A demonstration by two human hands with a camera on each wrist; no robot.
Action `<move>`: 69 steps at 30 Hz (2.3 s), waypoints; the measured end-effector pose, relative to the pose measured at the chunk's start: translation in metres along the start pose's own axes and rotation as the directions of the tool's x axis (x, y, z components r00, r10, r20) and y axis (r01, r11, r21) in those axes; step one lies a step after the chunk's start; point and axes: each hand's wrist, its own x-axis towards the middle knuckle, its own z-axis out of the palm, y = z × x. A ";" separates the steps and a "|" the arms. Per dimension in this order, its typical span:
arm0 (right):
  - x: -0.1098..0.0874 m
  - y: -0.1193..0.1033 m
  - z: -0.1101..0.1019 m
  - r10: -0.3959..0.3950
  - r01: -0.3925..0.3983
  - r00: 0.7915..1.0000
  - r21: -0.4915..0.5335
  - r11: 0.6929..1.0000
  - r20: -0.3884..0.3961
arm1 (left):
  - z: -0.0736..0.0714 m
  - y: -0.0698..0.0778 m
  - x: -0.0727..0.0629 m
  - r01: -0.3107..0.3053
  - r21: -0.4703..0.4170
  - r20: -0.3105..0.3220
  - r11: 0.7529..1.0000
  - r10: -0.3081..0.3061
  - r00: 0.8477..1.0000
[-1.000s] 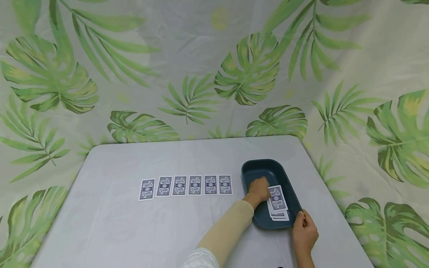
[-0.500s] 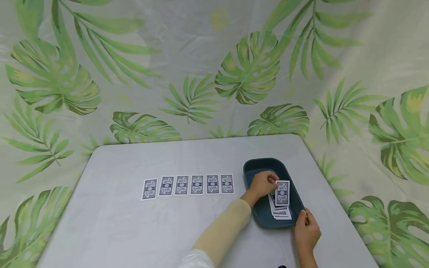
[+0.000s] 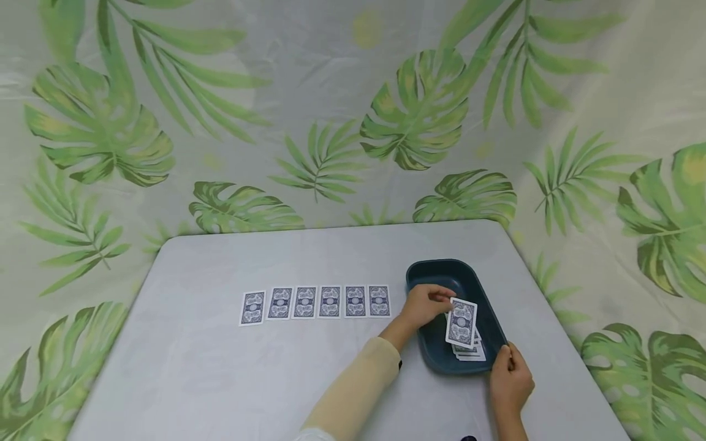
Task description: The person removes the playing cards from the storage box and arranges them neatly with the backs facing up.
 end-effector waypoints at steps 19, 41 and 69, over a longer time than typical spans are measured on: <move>-0.001 -0.001 0.001 0.000 0.000 1.000 0.001 1.000 0.001 | -0.056 -0.019 -0.044 0.097 -0.222 -0.118 0.970 -0.125 0.985; 0.000 0.000 0.003 0.011 -0.011 1.000 0.010 1.000 0.016 | -0.108 -0.070 -0.080 0.164 -0.008 -0.236 0.986 -0.162 0.958; -0.001 -0.004 0.000 0.025 -0.026 1.000 0.040 0.999 0.019 | -0.105 -0.059 -0.086 0.239 0.282 -0.395 0.929 -0.114 0.911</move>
